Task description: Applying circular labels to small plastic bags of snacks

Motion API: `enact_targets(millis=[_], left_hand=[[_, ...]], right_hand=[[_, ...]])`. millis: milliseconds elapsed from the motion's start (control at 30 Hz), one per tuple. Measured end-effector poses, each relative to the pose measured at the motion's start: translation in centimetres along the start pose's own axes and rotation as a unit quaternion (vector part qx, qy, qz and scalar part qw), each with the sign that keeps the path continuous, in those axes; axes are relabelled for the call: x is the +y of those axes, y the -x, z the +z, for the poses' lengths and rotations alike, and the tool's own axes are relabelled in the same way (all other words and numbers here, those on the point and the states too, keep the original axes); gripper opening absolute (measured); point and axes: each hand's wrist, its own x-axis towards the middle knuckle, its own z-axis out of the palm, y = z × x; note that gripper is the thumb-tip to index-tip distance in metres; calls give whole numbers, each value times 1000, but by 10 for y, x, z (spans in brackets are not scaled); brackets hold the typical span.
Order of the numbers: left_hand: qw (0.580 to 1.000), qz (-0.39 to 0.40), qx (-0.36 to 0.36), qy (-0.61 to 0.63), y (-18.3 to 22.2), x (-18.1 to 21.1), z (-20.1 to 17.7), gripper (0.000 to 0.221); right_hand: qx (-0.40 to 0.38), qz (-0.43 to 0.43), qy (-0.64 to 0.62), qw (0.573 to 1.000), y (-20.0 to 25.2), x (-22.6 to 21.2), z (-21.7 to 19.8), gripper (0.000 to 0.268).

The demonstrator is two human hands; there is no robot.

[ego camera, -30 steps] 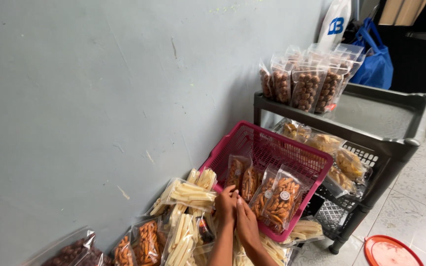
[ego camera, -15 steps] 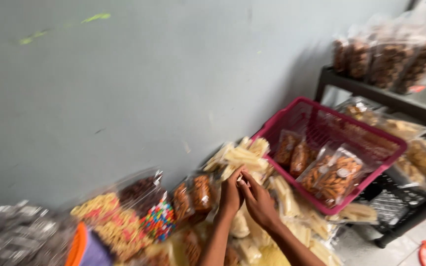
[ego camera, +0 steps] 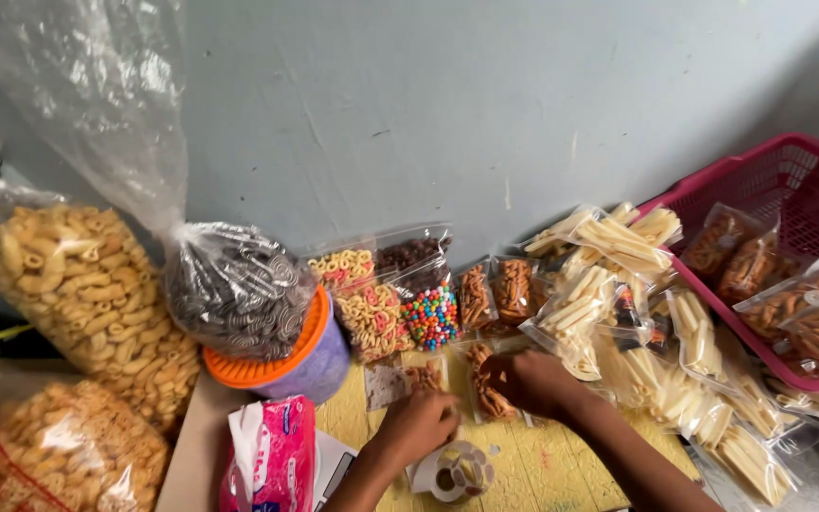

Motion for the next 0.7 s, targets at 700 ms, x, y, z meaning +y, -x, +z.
enact_targets(millis=[700], left_hand=[[986,40,-68,-149,32,-39,31,36]], right_hand=[[-327,115,14,938,13,-66,54,21]])
